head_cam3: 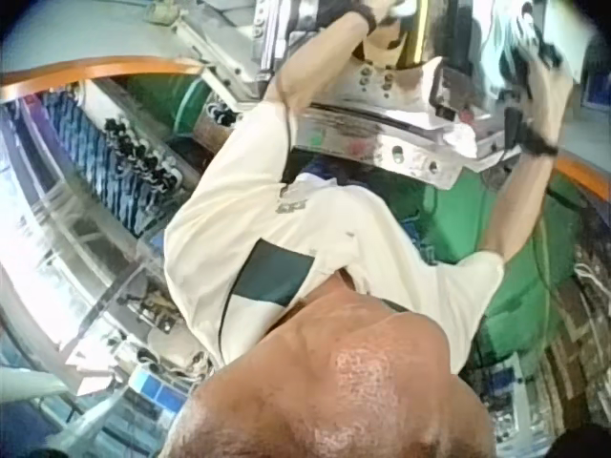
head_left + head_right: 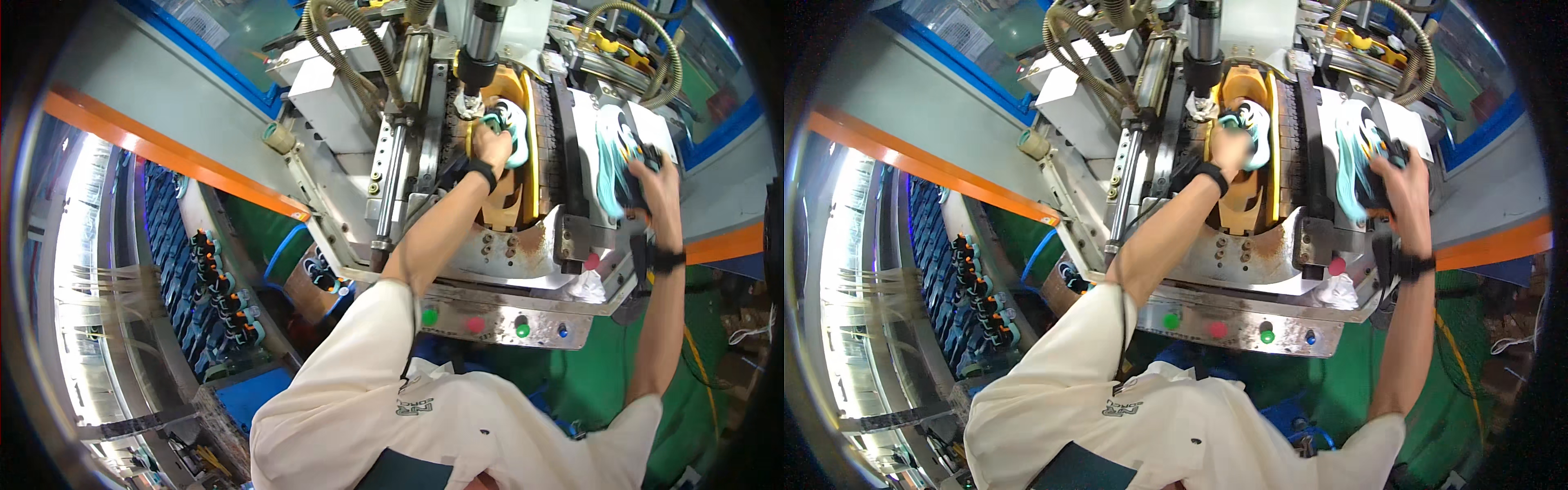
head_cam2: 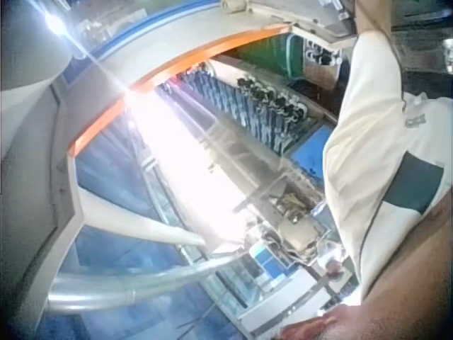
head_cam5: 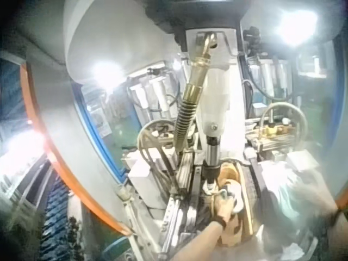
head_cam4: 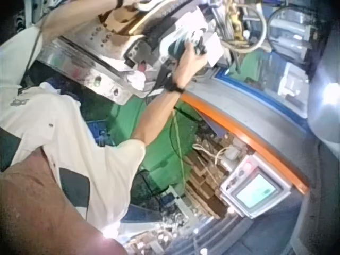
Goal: Operating a shoe-lasting machine and moving finished shoe components along an assembly line.
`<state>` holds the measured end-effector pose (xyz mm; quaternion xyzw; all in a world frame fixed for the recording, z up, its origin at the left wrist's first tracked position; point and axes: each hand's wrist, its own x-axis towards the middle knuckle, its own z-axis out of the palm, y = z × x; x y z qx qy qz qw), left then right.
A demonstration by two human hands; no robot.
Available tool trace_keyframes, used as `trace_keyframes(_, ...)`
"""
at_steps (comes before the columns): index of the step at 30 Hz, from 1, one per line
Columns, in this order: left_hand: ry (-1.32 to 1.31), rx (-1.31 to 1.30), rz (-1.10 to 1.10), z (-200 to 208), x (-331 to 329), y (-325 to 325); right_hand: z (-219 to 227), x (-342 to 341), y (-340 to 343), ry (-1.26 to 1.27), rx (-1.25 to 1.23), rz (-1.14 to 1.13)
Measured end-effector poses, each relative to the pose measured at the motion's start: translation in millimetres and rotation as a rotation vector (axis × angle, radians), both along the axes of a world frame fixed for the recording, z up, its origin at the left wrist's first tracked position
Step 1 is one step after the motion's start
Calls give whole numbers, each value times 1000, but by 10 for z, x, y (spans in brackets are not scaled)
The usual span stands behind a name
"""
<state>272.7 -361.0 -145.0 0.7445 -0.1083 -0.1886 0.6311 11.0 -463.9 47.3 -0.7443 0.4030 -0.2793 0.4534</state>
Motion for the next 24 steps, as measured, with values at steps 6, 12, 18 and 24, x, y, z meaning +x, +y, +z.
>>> trace_keyframes(6, 534, -439, -258, 921, -707, 2069, -377, 1590, -301, 509, -137, 347)
trace_keyframes(12, 348, -133, -49, 1600, -1251, 4009, -1367, 2716, 152, 619, -349, 177)
trace_keyframes(18, 274, -332, 463, 1580, -1998, 4803, -1945, 3012, 234, 562, -393, -28)
trace_keyframes(24, 372, -370, 710, 1335, -2542, 4903, -1287, 2221, 1211, 304, -688, 497)
